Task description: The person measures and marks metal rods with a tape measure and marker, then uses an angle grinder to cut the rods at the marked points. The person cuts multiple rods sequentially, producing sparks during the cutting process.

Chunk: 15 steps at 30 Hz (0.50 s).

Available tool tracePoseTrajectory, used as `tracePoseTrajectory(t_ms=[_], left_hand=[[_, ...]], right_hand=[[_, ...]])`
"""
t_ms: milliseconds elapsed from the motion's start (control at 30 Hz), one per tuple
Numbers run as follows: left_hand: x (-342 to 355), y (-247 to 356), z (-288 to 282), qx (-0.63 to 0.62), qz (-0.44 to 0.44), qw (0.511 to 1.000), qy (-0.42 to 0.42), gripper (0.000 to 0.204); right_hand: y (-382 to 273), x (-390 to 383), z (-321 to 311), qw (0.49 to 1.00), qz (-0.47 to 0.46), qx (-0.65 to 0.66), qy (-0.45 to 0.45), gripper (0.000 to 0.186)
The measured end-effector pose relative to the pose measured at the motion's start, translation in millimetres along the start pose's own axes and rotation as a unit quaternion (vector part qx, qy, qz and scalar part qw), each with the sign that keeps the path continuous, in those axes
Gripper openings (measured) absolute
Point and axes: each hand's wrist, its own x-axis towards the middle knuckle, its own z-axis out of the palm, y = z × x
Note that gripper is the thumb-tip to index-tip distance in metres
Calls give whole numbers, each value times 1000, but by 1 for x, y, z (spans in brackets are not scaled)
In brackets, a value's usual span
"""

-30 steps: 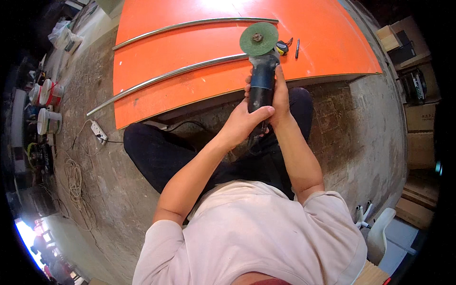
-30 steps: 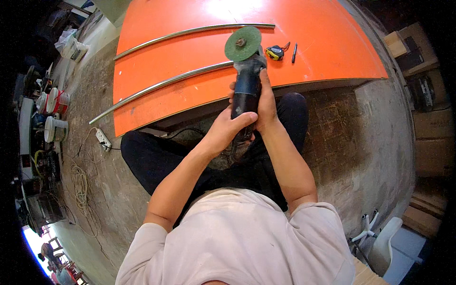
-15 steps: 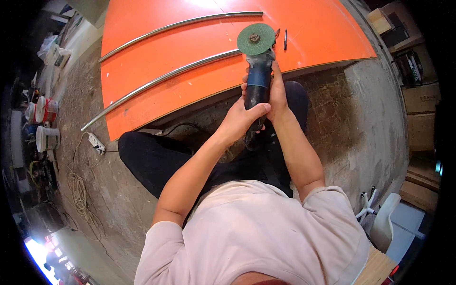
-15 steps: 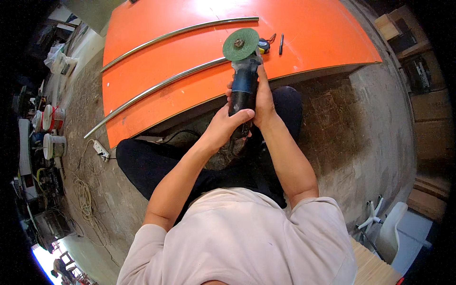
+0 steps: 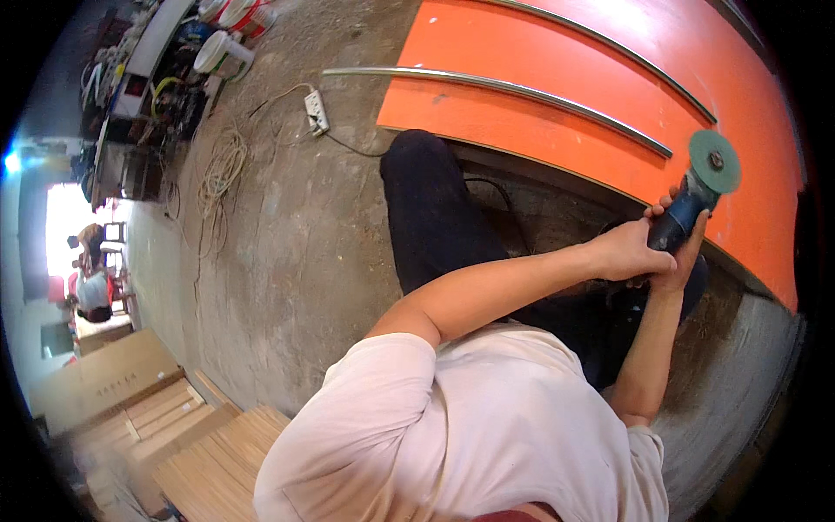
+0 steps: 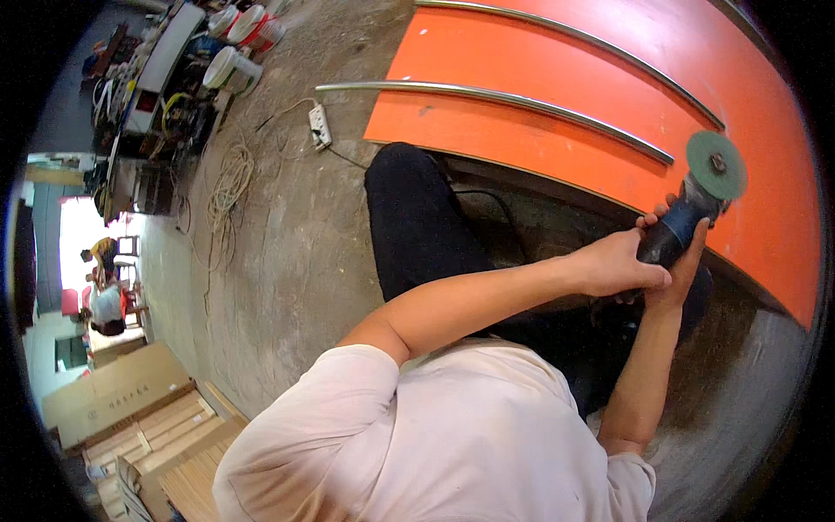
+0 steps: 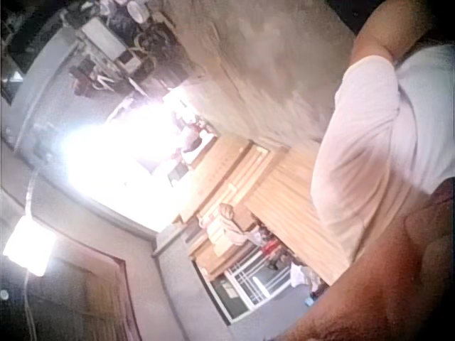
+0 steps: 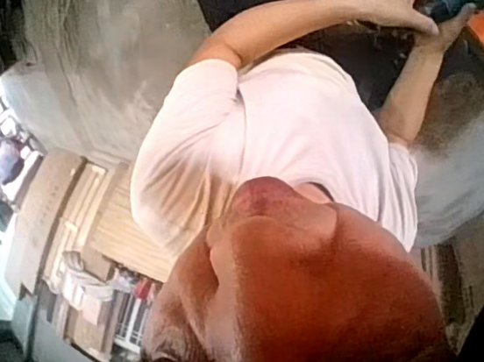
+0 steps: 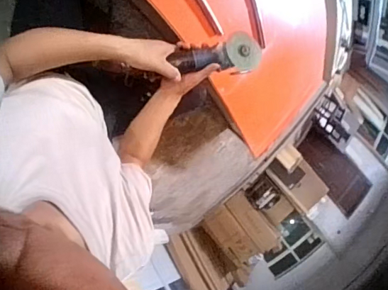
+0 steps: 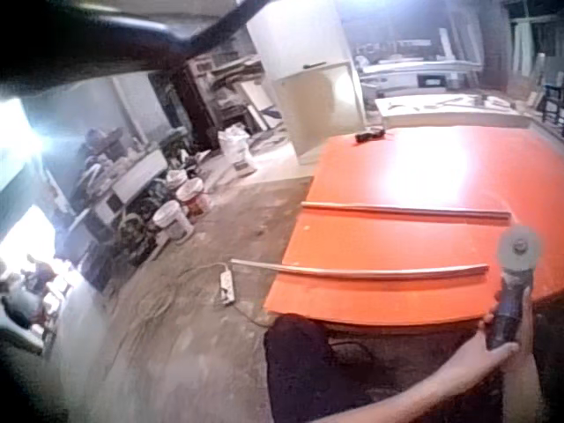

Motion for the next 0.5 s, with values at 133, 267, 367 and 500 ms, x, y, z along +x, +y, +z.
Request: tracePoseTrajectory(t_ms=[133,267,367,500], left_hand=[[-15,-14,-13,153,49,985,61,73],[-79,21,-77,270,94,957,41,60],[-144,27,-173,244,125,944,186,47],[-252,-16,-334,62,163,826,536,41]], right_hand=[[9,3,2,999,30,2,-32,59],[8,-4,27,998,48,21,-41,53],[-2,-7,43,996,39,22,-80,54],[-26,6,37,997,-1,-79,-14,56]])
